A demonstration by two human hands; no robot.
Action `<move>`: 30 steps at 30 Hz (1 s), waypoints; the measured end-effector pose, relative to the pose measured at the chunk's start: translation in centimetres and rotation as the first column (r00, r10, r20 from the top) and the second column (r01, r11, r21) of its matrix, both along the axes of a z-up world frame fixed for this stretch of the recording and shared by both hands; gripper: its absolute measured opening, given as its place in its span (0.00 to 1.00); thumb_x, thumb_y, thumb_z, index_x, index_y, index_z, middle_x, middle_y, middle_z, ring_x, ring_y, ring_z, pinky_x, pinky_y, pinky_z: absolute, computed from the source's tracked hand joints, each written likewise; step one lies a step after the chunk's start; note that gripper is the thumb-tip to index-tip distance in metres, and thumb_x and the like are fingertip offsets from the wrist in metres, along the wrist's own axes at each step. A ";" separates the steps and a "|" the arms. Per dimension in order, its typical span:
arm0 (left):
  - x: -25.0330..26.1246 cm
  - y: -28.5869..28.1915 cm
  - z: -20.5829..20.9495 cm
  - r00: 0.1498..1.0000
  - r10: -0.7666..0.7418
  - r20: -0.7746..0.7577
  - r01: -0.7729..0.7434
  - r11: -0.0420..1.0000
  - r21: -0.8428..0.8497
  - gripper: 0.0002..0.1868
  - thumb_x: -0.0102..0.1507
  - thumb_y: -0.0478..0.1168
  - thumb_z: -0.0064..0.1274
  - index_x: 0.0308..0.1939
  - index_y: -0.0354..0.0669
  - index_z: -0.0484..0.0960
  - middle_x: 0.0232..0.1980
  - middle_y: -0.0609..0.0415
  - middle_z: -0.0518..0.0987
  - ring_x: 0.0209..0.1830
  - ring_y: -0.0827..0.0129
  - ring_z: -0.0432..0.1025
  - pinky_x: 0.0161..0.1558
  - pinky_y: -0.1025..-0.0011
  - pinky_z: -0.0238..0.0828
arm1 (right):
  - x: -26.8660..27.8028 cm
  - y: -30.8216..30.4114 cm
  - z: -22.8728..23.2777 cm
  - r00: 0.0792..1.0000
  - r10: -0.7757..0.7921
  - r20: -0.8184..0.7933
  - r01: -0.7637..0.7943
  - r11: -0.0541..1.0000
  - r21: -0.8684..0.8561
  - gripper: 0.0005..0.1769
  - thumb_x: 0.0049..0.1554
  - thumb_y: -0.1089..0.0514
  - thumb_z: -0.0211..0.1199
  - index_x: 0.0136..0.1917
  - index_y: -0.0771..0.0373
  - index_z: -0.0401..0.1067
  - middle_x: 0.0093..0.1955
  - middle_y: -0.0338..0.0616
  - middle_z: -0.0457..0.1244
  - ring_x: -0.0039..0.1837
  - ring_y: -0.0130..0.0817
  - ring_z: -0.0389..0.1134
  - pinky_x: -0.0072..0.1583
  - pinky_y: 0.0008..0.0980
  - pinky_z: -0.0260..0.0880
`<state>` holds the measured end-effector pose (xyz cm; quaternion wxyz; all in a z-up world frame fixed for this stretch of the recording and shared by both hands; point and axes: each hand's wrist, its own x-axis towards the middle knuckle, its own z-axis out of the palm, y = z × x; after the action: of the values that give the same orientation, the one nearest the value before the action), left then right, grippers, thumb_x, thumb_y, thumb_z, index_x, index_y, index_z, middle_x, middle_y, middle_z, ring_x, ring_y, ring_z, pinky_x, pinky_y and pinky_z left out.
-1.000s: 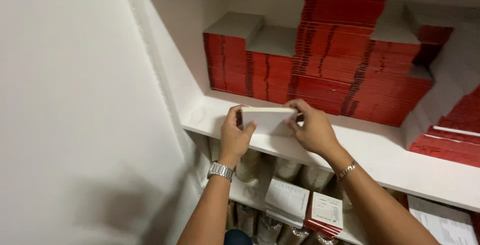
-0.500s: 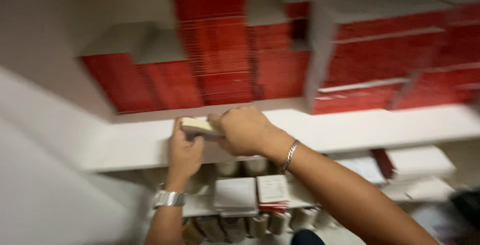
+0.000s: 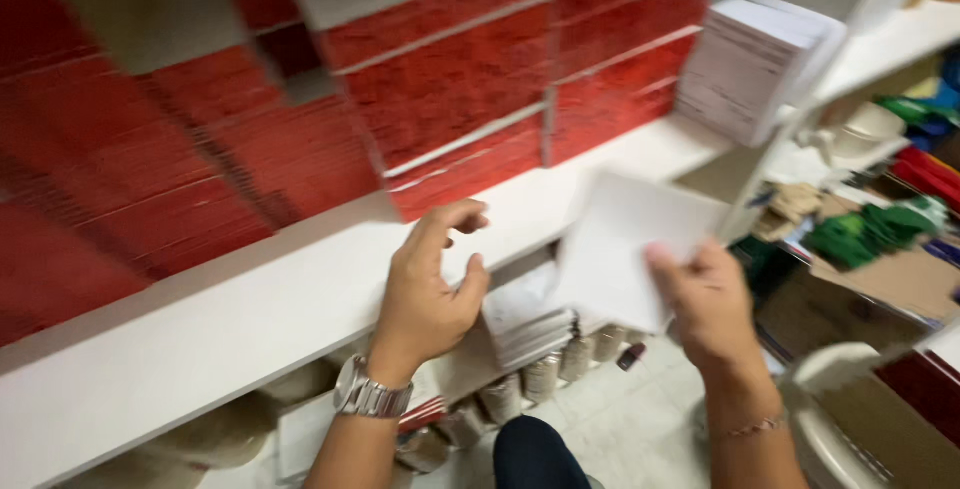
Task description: The person sorts through stacks of red and white paper forms on a shelf, picking up and aligning individual sheets into a stack by hand.
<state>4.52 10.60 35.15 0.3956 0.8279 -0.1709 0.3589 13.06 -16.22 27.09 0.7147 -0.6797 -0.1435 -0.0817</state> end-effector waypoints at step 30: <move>13.5 -8.3 -6.3 0.989 0.119 -0.092 -0.070 0.906 0.418 0.15 0.57 0.47 0.60 0.46 0.49 0.84 0.37 0.54 0.79 0.42 0.53 0.77 0.38 0.61 0.76 | 18.1 -7.6 -25.3 0.582 -0.683 -0.441 0.376 0.707 -0.598 0.44 0.49 0.42 0.79 0.70 0.63 0.67 0.56 0.63 0.69 0.64 0.58 0.68 0.61 0.56 0.70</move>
<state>18.05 2.27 28.87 0.2029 0.9194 -0.1796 0.2851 31.11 -23.85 1.82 0.4837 -0.8185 0.3086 -0.0281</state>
